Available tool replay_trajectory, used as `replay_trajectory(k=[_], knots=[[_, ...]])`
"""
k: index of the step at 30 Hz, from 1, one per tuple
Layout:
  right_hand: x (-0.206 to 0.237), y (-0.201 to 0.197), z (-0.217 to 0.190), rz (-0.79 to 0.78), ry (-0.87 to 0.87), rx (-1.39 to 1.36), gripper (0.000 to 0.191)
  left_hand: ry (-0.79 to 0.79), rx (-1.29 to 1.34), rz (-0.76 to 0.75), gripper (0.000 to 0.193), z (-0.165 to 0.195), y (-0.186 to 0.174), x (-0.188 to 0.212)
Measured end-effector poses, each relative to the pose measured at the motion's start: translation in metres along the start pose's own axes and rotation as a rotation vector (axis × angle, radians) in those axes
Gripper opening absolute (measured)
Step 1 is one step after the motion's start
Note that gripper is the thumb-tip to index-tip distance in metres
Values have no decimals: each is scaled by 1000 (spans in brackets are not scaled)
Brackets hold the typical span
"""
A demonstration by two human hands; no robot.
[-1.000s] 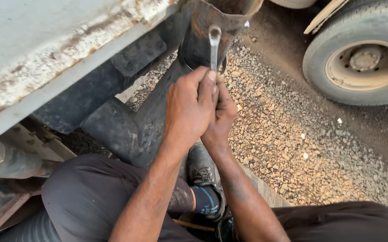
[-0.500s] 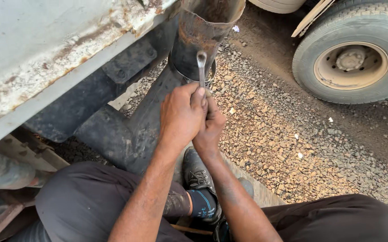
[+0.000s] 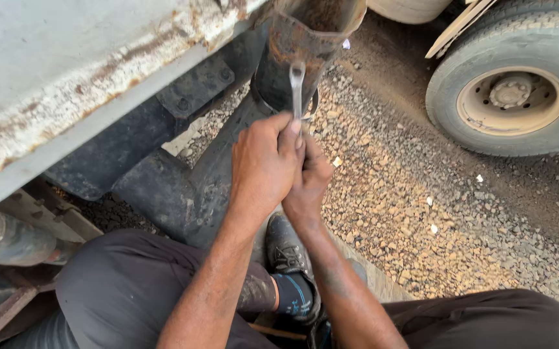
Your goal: The person uses a wrench to tighten a metal clamp around a pipe joint under a vehicle. The hands rotate the wrench repeatedly to secure the clamp.
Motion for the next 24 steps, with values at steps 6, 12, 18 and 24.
replay_trajectory(k=[6, 12, 18, 24], knots=[[3, -1, 4, 26, -35, -51, 28, 45, -46, -20, 23, 6, 0, -1], [7, 1, 10, 18, -9, 2, 31, 19, -92, -34, 26, 1, -2, -1], [5, -1, 7, 18, -13, 24, 32, 31, -78, -28, 27, 5, -3, -1], [7, -8, -10, 59, -155, 221, 27, -12, -26, -56, 41, 3, -9, -2]])
Point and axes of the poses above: each hand's wrist, its own x-axis away from the middle knuckle, its own y-axis out of the palm, z = x × y, the point moved 9 cm from there along -x, towards the middle knuckle, and after that the axes turned 1 degree about z, right-handed, at the moved point
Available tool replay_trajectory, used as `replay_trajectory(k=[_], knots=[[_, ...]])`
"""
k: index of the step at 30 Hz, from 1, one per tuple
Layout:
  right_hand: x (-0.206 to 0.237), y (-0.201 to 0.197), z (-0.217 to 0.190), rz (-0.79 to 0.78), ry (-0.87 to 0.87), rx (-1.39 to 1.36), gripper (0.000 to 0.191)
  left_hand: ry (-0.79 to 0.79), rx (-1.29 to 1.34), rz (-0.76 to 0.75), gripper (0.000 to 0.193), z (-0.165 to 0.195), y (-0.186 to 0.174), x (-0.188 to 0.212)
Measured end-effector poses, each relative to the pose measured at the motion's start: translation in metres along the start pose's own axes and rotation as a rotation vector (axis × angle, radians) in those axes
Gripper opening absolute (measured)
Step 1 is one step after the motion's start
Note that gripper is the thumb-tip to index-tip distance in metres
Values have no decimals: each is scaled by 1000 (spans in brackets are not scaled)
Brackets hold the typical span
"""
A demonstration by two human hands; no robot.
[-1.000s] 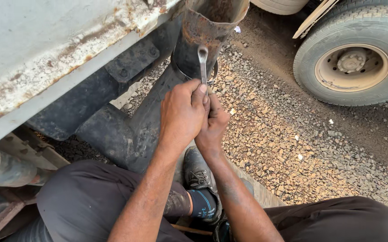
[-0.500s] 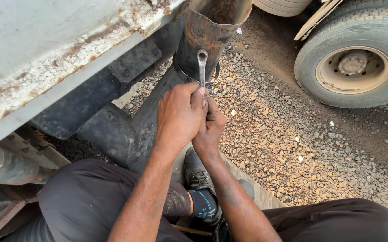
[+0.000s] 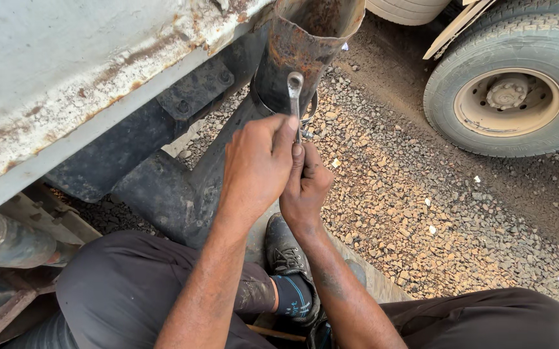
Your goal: The person uses a wrench to tighten a metal clamp around a pipe joint under a vehicle. The hands rotate the wrench repeatedly to secure the clamp.
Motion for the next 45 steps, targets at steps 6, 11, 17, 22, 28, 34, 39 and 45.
replay_trajectory(k=[6, 11, 17, 22, 28, 34, 39, 45], knots=[[-9, -3, -4, 28, -101, 185, 24, 1, 87, 51, 59, -5, -6, -4], [-10, -11, -13, 94, -207, 162, 22, -10, 91, 51, 60, -10, -3, -6], [-11, -8, -12, 72, -159, 259, 23, -40, 71, 38, 60, -13, -1, -7], [-9, -9, -19, 72, -247, 227, 18, -43, 70, 52, 61, -13, -3, -7], [-10, -16, -9, 134, -186, 79, 18, -22, 72, 64, 62, -9, -3, -7], [-7, -13, -14, 115, -266, 157, 20, 18, 106, 65, 63, -5, -5, -6], [-9, -7, -4, 63, -160, 246, 17, -79, 56, 9, 63, -13, 0, -6], [-8, -10, -9, 93, -190, 222, 18, -21, 88, 57, 61, -8, -3, -5]])
Point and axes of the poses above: each hand's wrist, its own x-axis away from the middle knuckle, its own y-axis out of the palm, z = x × y, the point moved 9 cm from there along -x, towards the middle knuckle, and after that the axes turned 1 degree about z, right-handed, at the moved point
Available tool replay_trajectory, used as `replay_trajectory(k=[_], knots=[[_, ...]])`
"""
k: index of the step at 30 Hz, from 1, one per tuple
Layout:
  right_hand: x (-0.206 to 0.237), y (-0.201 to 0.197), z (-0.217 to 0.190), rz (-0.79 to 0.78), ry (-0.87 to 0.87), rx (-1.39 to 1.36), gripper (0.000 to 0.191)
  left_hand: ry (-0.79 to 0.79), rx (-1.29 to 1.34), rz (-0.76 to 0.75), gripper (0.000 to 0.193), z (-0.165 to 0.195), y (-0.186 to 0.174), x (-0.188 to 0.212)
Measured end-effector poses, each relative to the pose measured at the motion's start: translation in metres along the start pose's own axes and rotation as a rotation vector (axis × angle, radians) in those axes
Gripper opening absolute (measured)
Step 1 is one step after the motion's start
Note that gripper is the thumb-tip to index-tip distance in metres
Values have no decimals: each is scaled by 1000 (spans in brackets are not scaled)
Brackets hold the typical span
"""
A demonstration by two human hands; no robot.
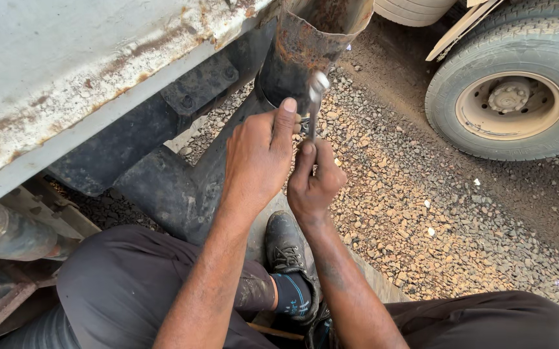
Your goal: The person uses a wrench to tighten a metal clamp around a pipe joint under a vehicle. The hands rotate the wrench repeatedly to secure the clamp.
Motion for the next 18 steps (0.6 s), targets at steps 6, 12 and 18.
replay_trajectory(k=[6, 12, 18], knots=[[-2, -3, -3, 19, 0, -55, 19, 7, -12, 11, 60, 3, 0, 0], [0, 4, 5, -53, 84, -29, 20, -37, -36, -37, 62, -1, 4, 1], [0, 5, 4, -59, 70, -1, 23, -41, -39, -37, 63, -5, 6, -1]])
Point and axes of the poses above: each hand's wrist, its own x-axis away from the middle knuckle, its own y-axis out of the palm, z = x × y, the point moved 9 cm from there along -x, towards the middle knuckle, and after that the axes turned 1 degree about z, right-handed, at the moved point
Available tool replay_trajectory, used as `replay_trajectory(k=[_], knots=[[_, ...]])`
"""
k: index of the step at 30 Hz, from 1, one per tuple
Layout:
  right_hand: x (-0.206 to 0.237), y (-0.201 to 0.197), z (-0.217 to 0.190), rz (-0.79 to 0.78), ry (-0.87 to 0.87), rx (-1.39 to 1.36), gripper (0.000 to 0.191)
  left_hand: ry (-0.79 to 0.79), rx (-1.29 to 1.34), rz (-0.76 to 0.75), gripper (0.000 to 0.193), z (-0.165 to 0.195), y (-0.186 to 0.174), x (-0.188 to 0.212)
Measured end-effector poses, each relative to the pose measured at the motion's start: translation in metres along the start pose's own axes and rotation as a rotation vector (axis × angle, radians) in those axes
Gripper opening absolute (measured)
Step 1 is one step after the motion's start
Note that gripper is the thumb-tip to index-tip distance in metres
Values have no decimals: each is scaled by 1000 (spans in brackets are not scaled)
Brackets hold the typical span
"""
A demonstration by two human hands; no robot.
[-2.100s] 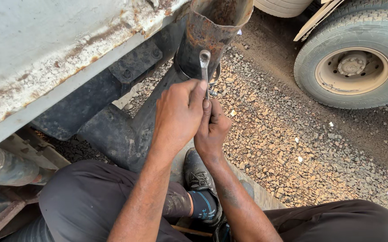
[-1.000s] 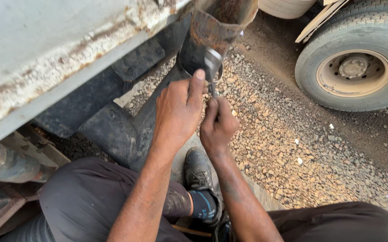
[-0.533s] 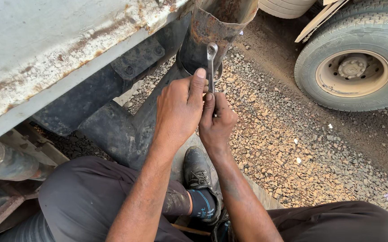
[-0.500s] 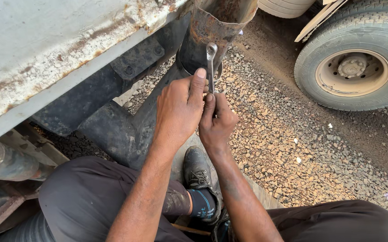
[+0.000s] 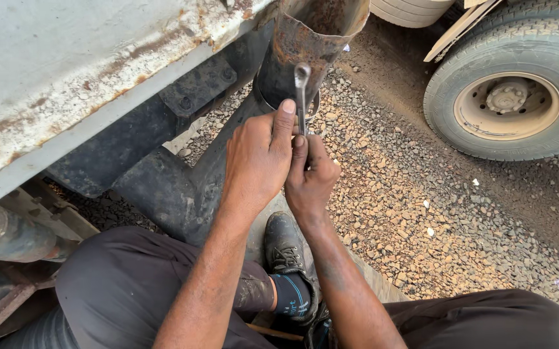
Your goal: The person uses a wrench to tighten a metal clamp around a pipe joint under a vehicle. The hands rotate the wrench repeatedly to secure the clamp.
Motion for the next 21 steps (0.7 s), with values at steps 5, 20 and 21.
replay_trajectory(k=[5, 20, 21], knots=[[0, -2, -1, 26, -13, -109, 26, 65, 25, 41, 60, 8, -5, 1], [17, 31, 15, -113, 277, -559, 15, 84, -122, 21, 36, 10, 6, 6], [16, 29, 14, -119, 279, -558, 16, 86, -99, 26, 36, 10, 6, 6]])
Point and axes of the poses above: each hand's wrist, its own x-axis away from the middle knuckle, its own y-axis out of the palm, z = x × y, the point moved 9 cm from there along -x, towards the middle knuckle, and after that the axes turned 1 degree about z, right-handed, at the moved point
